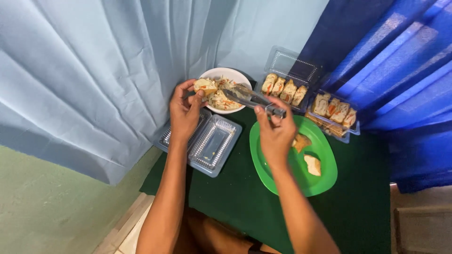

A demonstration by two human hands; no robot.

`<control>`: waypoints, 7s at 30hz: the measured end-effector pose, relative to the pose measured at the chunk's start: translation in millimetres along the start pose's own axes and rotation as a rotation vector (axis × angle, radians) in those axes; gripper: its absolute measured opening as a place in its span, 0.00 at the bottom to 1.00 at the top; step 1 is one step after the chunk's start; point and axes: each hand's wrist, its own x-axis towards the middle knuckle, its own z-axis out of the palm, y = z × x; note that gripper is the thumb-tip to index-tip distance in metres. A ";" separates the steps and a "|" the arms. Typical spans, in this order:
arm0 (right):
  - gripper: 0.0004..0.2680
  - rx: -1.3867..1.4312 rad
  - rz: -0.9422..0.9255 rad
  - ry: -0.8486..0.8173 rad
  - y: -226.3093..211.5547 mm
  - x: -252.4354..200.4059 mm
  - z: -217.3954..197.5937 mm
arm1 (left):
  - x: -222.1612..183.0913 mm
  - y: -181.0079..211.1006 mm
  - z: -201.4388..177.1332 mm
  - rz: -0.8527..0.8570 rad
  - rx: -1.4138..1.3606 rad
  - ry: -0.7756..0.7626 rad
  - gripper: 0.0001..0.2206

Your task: Assembling tofu snacks by using tongs to dip tofu pieces into a bowl of filling and arranging them on a plate.

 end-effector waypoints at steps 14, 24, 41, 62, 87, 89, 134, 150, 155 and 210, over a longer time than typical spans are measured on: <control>0.11 -0.314 -0.391 -0.045 -2.6 -24.1 -15.7 | -70.2 41.5 -4.2 0.126 0.218 0.235 0.16; 0.12 -0.279 -0.436 -0.034 0.4 -32.4 -11.1 | -84.3 35.5 2.7 0.113 0.139 0.337 0.18; 0.12 -0.143 -0.132 0.044 -4.8 -33.0 -15.4 | -63.9 31.8 -4.1 0.040 0.211 0.168 0.16; 0.13 0.075 0.348 -0.661 90.1 155.6 53.4 | 0.5 -11.3 6.0 0.023 0.173 0.119 0.17; 0.09 -0.066 -0.044 -0.501 25.7 113.9 18.8 | -5.1 2.8 3.0 0.045 0.195 0.043 0.16; 0.09 -0.146 -0.127 -0.495 10.9 121.9 17.5 | -5.4 3.1 2.4 0.051 0.207 0.044 0.16; 0.08 -0.377 -0.167 -0.381 4.0 103.5 23.0 | -5.2 -16.7 -1.2 0.044 0.158 0.105 0.17; 0.07 -0.266 -0.034 -0.523 7.8 96.4 -8.0 | -7.2 -7.5 1.9 0.060 0.206 0.100 0.17; 0.03 -0.522 -0.373 -0.484 7.9 119.6 -24.7 | -8.5 -12.5 1.1 0.075 0.253 0.130 0.17; 0.08 -0.346 -0.061 -0.249 44.3 104.0 -6.0 | -9.0 -18.6 -3.3 0.075 0.293 0.159 0.16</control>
